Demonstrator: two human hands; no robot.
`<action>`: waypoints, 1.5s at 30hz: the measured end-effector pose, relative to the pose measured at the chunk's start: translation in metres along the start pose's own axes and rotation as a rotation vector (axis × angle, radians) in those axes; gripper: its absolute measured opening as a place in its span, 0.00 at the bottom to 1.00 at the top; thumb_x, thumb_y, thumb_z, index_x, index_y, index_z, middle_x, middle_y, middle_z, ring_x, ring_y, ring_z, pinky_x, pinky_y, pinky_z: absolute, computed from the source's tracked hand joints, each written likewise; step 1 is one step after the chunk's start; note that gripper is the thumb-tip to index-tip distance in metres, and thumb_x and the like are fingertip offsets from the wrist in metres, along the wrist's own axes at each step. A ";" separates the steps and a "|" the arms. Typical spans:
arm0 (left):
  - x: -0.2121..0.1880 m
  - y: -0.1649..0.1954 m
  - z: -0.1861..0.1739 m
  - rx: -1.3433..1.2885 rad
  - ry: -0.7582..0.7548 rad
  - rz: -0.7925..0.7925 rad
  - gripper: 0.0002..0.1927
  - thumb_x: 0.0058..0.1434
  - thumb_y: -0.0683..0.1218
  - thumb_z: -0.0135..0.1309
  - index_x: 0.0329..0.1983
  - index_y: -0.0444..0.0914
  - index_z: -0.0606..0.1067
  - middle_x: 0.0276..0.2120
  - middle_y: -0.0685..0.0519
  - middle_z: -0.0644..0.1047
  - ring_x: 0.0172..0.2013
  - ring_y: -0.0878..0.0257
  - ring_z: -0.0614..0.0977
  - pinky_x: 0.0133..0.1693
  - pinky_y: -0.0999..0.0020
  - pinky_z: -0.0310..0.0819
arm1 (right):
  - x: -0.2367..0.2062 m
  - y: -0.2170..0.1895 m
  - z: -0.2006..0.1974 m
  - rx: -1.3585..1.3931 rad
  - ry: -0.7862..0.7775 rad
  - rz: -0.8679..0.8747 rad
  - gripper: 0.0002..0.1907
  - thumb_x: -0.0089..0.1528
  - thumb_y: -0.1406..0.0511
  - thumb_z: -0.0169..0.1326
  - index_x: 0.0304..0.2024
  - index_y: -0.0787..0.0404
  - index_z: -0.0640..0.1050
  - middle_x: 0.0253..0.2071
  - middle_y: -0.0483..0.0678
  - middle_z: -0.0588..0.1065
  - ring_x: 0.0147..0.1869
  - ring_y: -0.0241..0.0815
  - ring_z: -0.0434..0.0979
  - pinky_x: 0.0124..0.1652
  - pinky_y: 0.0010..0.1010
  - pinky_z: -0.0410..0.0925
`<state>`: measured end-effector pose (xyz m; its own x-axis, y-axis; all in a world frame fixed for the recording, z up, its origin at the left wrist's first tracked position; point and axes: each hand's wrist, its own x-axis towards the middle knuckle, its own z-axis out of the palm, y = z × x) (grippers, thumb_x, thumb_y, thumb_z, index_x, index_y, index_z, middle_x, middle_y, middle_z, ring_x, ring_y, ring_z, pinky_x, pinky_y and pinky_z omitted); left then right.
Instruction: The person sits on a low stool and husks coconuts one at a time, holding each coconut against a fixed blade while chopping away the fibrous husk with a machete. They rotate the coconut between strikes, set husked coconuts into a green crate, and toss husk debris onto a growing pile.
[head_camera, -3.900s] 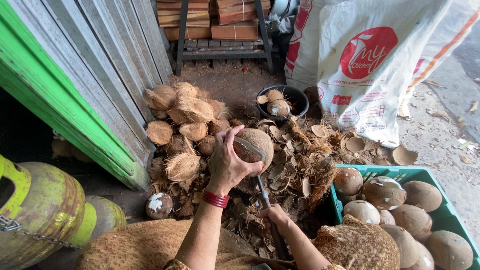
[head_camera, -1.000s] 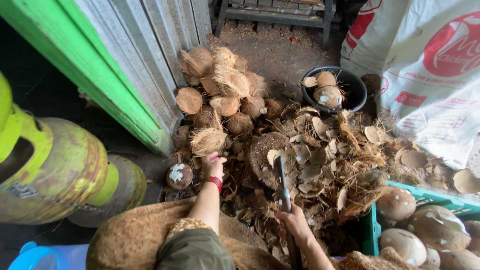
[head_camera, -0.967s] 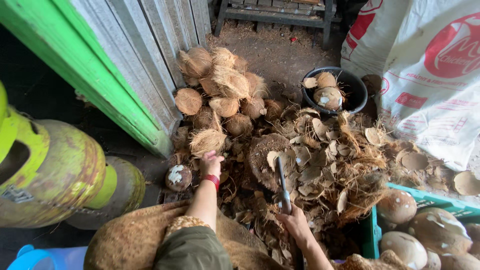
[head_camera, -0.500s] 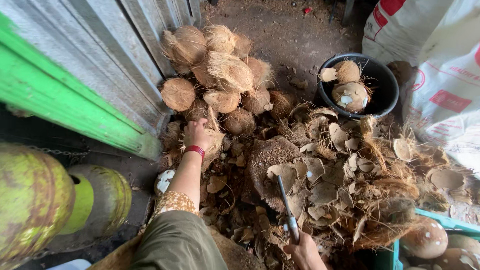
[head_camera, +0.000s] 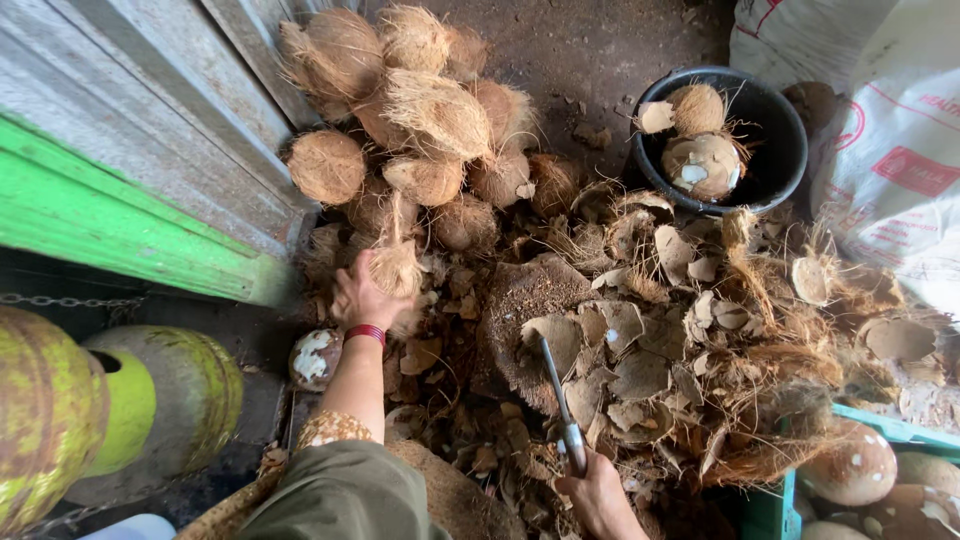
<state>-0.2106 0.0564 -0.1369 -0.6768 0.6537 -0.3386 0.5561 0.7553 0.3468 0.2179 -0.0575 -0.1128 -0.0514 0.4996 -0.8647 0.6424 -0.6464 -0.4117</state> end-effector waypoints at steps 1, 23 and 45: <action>-0.002 -0.002 -0.001 -0.158 -0.014 -0.037 0.61 0.33 0.57 0.77 0.71 0.59 0.56 0.61 0.47 0.69 0.56 0.48 0.75 0.53 0.45 0.76 | -0.001 -0.003 -0.001 0.001 0.004 -0.039 0.12 0.52 0.73 0.59 0.27 0.59 0.68 0.23 0.45 0.67 0.24 0.39 0.67 0.26 0.33 0.65; -0.100 0.045 0.007 -1.114 -0.361 -0.314 0.49 0.48 0.55 0.67 0.72 0.47 0.58 0.67 0.43 0.66 0.64 0.45 0.68 0.56 0.34 0.71 | -0.027 -0.027 -0.023 0.241 -0.023 -0.171 0.05 0.59 0.69 0.56 0.34 0.66 0.76 0.17 0.47 0.66 0.14 0.39 0.63 0.15 0.33 0.60; -0.033 0.055 0.043 -0.408 -0.168 -0.065 0.57 0.42 0.49 0.73 0.73 0.54 0.53 0.63 0.39 0.66 0.57 0.44 0.76 0.52 0.47 0.78 | 0.019 -0.006 0.003 0.096 0.258 -0.030 0.15 0.50 0.73 0.61 0.40 0.68 0.80 0.25 0.50 0.76 0.31 0.45 0.79 0.37 0.39 0.74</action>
<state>-0.1371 0.0786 -0.1447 -0.5973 0.6294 -0.4972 0.2562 0.7371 0.6253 0.2109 -0.0462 -0.1277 0.1351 0.6419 -0.7548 0.5678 -0.6745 -0.4720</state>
